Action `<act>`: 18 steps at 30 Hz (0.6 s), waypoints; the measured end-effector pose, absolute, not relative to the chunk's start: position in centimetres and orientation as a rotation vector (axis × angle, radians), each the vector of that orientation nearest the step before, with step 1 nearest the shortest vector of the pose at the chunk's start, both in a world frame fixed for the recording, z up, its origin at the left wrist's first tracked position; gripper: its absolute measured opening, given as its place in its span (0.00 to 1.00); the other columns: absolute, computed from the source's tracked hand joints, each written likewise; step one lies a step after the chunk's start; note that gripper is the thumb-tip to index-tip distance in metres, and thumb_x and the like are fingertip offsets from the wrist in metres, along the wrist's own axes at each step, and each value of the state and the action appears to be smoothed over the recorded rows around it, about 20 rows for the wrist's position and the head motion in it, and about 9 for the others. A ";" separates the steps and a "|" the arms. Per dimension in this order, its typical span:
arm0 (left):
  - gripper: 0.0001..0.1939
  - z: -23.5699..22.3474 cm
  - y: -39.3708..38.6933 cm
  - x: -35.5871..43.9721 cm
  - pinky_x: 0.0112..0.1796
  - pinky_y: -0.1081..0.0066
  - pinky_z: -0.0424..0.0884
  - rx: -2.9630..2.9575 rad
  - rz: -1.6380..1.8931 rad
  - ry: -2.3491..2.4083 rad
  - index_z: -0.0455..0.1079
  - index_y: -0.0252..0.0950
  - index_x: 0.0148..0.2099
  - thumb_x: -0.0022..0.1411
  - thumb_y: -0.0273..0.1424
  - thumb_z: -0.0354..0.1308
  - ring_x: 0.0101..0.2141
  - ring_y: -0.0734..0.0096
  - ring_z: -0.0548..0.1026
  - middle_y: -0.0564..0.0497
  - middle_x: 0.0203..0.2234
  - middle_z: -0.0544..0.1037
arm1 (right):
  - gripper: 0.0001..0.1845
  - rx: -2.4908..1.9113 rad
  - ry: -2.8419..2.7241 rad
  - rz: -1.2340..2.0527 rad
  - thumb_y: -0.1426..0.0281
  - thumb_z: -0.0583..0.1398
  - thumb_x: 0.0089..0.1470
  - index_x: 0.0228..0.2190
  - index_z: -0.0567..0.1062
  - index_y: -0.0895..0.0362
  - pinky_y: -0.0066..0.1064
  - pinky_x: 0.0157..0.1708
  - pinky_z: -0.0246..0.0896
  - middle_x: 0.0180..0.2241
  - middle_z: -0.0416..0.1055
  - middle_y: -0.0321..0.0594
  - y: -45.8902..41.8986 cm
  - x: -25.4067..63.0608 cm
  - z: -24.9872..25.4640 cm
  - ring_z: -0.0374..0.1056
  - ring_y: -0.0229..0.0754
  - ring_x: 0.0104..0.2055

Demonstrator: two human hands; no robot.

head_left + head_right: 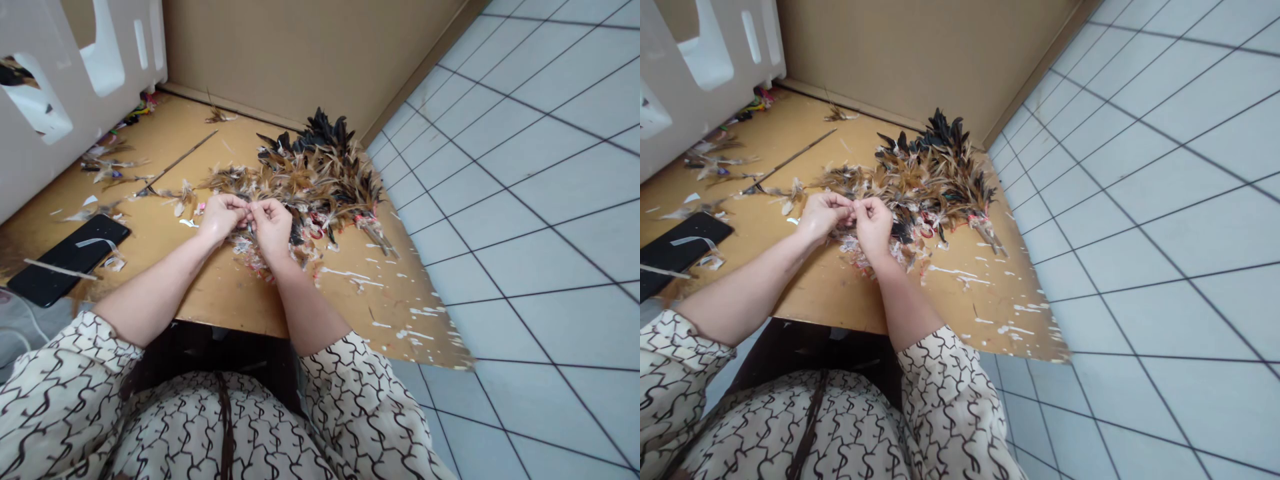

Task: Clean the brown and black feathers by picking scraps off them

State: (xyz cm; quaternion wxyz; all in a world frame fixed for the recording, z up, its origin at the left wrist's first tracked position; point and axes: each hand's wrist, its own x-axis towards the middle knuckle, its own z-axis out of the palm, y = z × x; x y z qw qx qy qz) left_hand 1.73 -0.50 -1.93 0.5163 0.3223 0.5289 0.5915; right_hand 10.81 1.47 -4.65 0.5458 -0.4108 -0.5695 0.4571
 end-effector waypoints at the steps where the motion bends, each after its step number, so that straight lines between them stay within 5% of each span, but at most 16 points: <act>1: 0.08 -2.0 -0.5 1.8 0.19 0.79 0.64 0.785 1.407 1.270 0.66 0.31 0.19 0.41 0.15 0.54 0.12 0.82 0.65 0.56 0.10 0.70 | 0.09 -0.987 -1.338 1.105 0.68 0.59 0.47 0.20 0.65 0.56 0.23 0.21 0.57 0.16 0.63 0.28 1.6 10.9 -4.6 0.57 0.29 0.17; 18: 0.06 -2.5 -0.1 0.5 0.23 0.77 0.67 0.991 1.133 1.393 0.67 0.32 0.19 0.44 0.20 0.57 0.15 0.81 0.67 0.55 0.11 0.69 | 0.14 -1.095 -1.222 1.474 0.73 0.61 0.48 0.15 0.65 0.59 0.19 0.15 0.51 0.11 0.63 0.28 2.4 11.5 -4.3 0.55 0.26 0.12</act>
